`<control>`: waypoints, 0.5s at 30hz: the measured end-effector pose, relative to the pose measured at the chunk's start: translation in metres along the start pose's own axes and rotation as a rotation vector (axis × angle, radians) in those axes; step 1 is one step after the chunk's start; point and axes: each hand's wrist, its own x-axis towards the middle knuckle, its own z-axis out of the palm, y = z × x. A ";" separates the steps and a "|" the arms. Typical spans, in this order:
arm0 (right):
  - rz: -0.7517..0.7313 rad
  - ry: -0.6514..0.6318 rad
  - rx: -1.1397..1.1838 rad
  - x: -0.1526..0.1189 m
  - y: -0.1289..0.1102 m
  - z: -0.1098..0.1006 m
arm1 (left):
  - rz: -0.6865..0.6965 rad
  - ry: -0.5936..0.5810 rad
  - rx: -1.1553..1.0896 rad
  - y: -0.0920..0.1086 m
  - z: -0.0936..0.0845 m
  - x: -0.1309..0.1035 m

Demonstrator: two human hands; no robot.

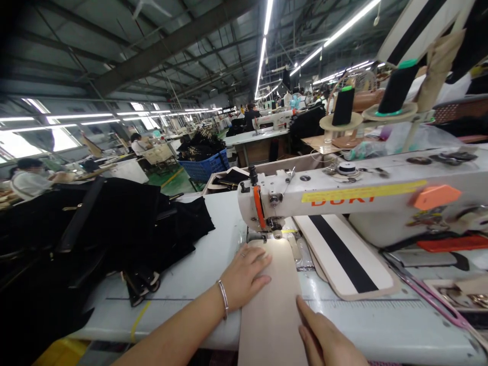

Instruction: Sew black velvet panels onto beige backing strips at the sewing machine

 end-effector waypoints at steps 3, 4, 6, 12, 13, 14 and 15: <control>0.035 -0.030 0.027 0.006 0.002 -0.002 | -0.011 0.003 -0.023 -0.005 0.005 0.002; 0.046 -0.033 0.026 0.007 0.002 -0.003 | -0.014 0.007 -0.027 -0.007 0.006 0.002; 0.066 -0.031 0.014 0.011 0.003 -0.004 | -0.018 0.020 -0.034 -0.009 0.009 0.004; 0.020 -0.005 -0.007 0.018 0.003 -0.004 | -0.017 0.035 -0.045 -0.013 0.012 0.008; 0.015 0.006 -0.010 0.019 0.003 -0.004 | -0.017 0.035 -0.045 -0.013 0.011 0.008; 0.011 0.015 -0.012 0.019 0.003 -0.003 | -0.018 0.035 -0.045 -0.013 0.011 0.009; 0.010 0.023 -0.013 0.019 0.004 -0.003 | -0.019 0.034 -0.047 -0.013 0.011 0.009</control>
